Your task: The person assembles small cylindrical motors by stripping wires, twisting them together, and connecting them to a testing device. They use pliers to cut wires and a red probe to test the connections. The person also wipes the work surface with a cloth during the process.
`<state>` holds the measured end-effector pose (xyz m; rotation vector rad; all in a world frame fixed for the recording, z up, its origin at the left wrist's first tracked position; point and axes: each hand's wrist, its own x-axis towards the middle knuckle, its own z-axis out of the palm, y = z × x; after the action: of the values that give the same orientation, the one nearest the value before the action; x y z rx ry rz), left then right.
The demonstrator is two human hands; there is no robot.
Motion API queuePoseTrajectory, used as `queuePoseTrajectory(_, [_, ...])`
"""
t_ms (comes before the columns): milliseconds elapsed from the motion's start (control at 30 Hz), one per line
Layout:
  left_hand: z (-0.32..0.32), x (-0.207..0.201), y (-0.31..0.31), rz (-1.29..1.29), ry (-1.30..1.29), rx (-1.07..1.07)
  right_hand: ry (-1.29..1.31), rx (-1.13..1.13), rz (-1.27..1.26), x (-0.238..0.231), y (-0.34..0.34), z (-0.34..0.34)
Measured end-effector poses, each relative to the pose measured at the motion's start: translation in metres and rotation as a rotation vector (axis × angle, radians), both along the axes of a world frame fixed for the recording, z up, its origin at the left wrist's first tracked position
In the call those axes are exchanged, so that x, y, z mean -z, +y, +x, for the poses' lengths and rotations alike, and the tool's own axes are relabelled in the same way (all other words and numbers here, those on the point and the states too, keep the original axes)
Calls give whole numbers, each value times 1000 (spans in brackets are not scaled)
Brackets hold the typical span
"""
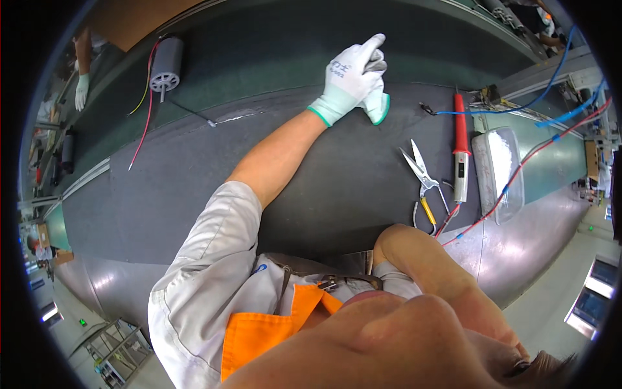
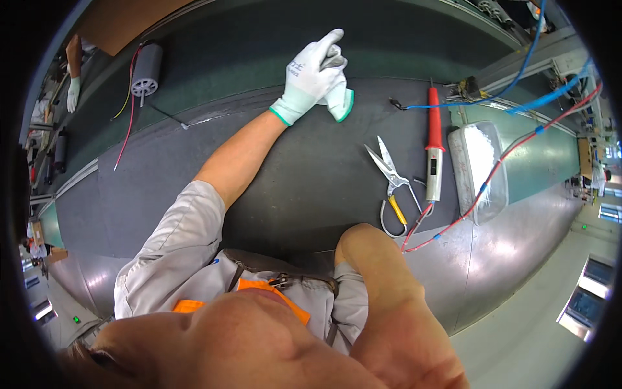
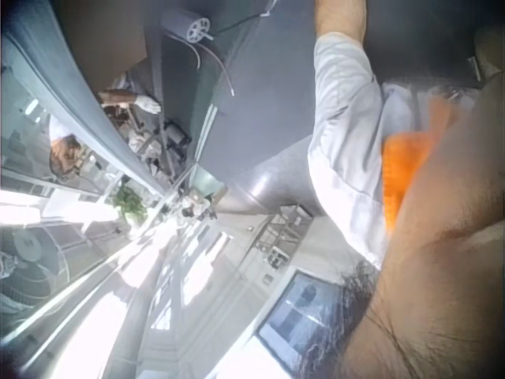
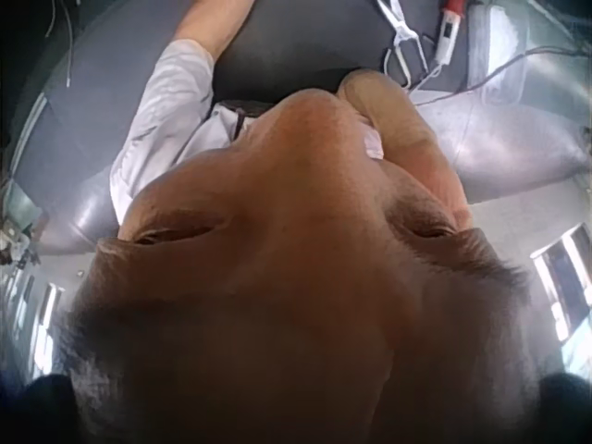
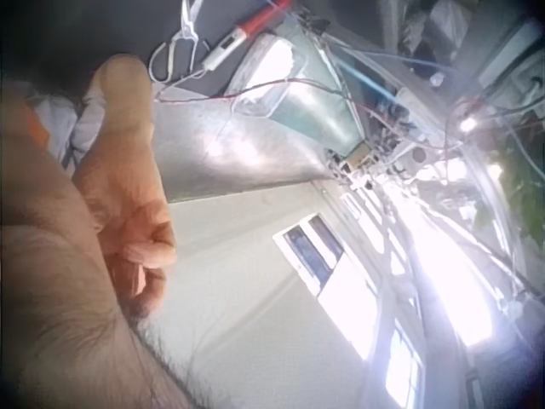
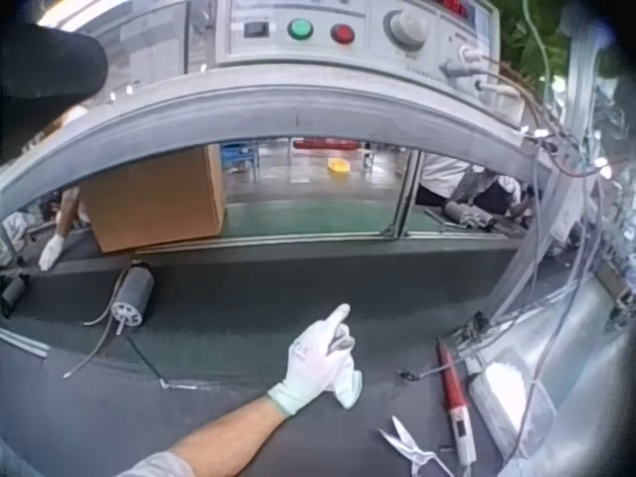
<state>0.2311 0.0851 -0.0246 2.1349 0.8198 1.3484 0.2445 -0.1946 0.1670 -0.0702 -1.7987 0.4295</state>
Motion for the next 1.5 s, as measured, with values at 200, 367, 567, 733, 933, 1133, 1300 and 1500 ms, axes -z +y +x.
queuePoseTrajectory(200, [8, 1, -1, -16, -5, 31, 6, 27, -1, 1, -1, 1])
queuePoseTrajectory(367, [4, 5, 1, -76, -45, 99, 2, 51, -5, -2, -7, -2])
queuePoseTrajectory(567, [10, 6, 2, -15, -1, 21, -18, 84, -12, -7, -13, 2])
queuePoseTrajectory(733, [7, 7, 3, -63, -16, 42, -26, 77, -14, -8, -8, 5])
queuePoseTrajectory(933, [9, 4, -1, -50, 31, 9, -14, 97, -16, -5, -9, 3])
queuePoseTrajectory(1133, [7, 9, 2, -58, -28, 47, 77, 132, 11, -10, -8, 4])
queuePoseTrajectory(1300, [3, 9, 2, -43, -19, 22, 452, 269, 210, -18, -11, 18])
queuePoseTrajectory(1500, [16, 3, -5, -94, -51, 89, 903, 442, 684, -29, 9, 30])
